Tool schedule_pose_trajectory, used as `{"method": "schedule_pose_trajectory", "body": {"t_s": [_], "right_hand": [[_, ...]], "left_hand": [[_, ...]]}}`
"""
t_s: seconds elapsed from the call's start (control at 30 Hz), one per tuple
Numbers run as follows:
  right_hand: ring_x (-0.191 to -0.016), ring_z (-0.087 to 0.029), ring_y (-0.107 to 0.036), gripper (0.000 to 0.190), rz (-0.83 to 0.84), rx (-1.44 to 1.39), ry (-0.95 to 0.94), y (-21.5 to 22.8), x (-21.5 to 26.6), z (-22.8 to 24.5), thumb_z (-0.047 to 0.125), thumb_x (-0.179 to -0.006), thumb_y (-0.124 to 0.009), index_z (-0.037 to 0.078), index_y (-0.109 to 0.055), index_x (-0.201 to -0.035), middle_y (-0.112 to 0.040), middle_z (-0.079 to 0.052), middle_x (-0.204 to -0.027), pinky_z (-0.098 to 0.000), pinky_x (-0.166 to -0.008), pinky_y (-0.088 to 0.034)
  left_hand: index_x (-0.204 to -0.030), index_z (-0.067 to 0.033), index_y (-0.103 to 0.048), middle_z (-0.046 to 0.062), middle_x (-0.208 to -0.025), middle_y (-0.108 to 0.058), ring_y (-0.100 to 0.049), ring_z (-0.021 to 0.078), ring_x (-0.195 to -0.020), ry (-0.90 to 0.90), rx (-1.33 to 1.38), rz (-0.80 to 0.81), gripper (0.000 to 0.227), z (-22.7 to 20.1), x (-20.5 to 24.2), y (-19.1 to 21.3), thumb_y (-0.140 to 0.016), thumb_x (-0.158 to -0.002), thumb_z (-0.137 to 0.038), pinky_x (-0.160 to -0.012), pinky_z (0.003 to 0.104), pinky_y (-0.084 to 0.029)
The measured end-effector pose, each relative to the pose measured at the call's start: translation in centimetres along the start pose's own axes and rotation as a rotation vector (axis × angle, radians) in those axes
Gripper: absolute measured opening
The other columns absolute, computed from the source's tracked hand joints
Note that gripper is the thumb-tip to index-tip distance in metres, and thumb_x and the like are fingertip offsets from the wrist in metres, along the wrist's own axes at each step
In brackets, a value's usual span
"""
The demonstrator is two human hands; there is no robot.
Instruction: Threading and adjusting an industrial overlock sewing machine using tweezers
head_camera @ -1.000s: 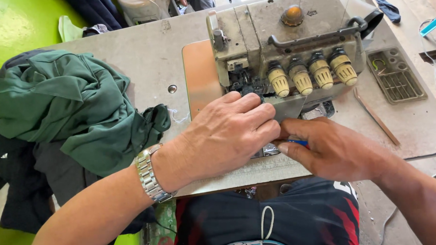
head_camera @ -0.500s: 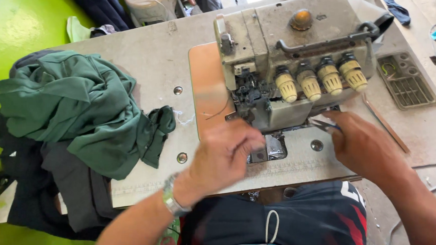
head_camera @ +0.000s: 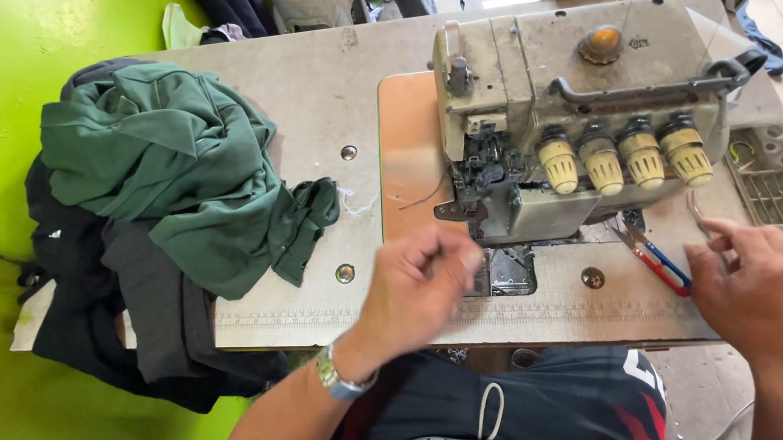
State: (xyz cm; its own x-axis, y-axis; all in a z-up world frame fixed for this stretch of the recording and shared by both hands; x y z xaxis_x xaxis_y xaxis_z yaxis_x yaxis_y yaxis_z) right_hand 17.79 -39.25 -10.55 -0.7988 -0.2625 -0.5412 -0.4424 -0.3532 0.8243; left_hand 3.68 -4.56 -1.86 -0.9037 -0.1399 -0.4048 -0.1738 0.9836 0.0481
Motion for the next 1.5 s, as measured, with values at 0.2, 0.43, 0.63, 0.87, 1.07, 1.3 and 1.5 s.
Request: {"method": "schedule_pose_trajectory", "body": {"t_s": [0.2, 0.43, 0.63, 0.87, 1.07, 1.3, 1.5], "right_hand": [[-0.087, -0.025, -0.062, 0.046, 0.1, -0.047, -0.133, 0.0, 0.7, -1.3, 0.026, -0.103, -0.074, 0.003, -0.075, -0.143, -0.068, -0.012, -0.107, -0.04, -0.083, -0.054], [-0.09, -0.03, -0.06, 0.032, 0.078, -0.182, -0.23, -3.3, 2.1, -6.0, 0.017, -0.109, -0.073, -0.004, -0.075, -0.134, -0.06, -0.02, -0.112, -0.0404, -0.088, -0.052], [-0.094, -0.027, -0.065, 0.018, -0.025, 0.056, -0.068, -3.2, 2.5, -6.9, 0.017, -0.113, -0.071, 0.005, -0.082, -0.12, -0.068, -0.015, -0.102, -0.0353, -0.1, -0.054], [-0.072, -0.03, -0.054, 0.029, 0.049, -0.558, -0.377, -1.0, 4.1, -5.6, 0.007, -0.134, -0.043, -0.015, -0.055, -0.12, -0.061, -0.025, -0.091, -0.0396, -0.062, -0.041], [-0.041, -0.017, -0.039, 0.013, 0.328, -1.636, -0.308, 2.6, 4.0, 10.6, 0.006, -0.104, -0.047, -0.002, -0.056, -0.098, -0.049, -0.011, -0.059, -0.0294, -0.037, -0.029], [-0.049, -0.012, -0.035, 0.036, 0.278, -1.679, -0.154, 4.0, -0.2, 19.6, 0.016, -0.101, -0.053, -0.005, -0.06, -0.13, -0.04, -0.005, -0.056, -0.0258, -0.046, -0.029], [-0.045, -0.018, -0.046, 0.029, 0.223, -1.523, -0.31, 4.4, -1.3, 20.3, 0.014, -0.097, -0.059, -0.008, -0.067, -0.116, -0.06, -0.016, -0.059, -0.0258, -0.042, -0.036]], "left_hand": [[-0.095, -0.0031, -0.066, 0.004, -0.066, -0.065, -0.055, 0.0061, -0.046, 0.382, 0.14, 0.218, 0.009, 2.6, 4.4, -2.6, -0.065, -0.099, -0.011, -0.041, 0.02, -0.042], [-0.094, -0.0082, -0.063, -0.001, -0.069, -0.064, -0.045, 0.004, -0.046, -0.083, -0.034, -0.118, 0.01, -0.4, -0.4, 0.6, -0.06, -0.101, -0.013, -0.04, 0.018, -0.036], [-0.093, -0.0019, -0.068, 0.01, -0.068, -0.069, -0.053, 0.0095, -0.039, 0.117, 0.144, -0.205, 0.01, -1.2, -2.9, 0.5, -0.067, -0.095, -0.012, -0.037, 0.02, -0.044], [-0.091, -0.0025, -0.066, 0.009, -0.067, -0.07, -0.055, 0.0091, -0.041, 0.208, 0.133, -0.232, 0.013, -0.7, -3.1, 0.0, -0.066, -0.093, -0.015, -0.039, 0.021, -0.047], [-0.091, -0.0042, -0.067, 0.007, -0.065, -0.069, -0.056, 0.0085, -0.042, 0.145, 0.089, -0.235, 0.012, -0.9, -3.0, -0.2, -0.065, -0.094, -0.016, -0.041, 0.019, -0.044], [-0.092, -0.0038, -0.067, 0.008, -0.065, -0.07, -0.055, 0.0087, -0.042, 0.125, 0.082, -0.241, 0.012, -1.0, -2.7, 0.1, -0.065, -0.093, -0.015, -0.041, 0.021, -0.045], [-0.089, -0.0052, -0.066, 0.007, -0.065, -0.07, -0.058, 0.0095, -0.042, 0.161, 0.103, -0.215, 0.012, -0.9, -2.6, 0.3, -0.065, -0.094, -0.016, -0.04, 0.019, -0.045]]}}
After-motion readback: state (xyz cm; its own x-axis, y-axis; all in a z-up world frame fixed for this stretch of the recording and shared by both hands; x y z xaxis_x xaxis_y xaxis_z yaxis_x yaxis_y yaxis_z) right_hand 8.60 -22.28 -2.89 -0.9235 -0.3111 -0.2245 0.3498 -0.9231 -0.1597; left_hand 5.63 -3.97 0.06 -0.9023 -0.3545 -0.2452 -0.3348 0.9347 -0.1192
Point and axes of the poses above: each hand's wrist, its own x-axis away from the middle knuckle, its own y-axis out of the back of the hand, z = x × y, the point moved 3 cm from there along -x, towards the middle knuckle
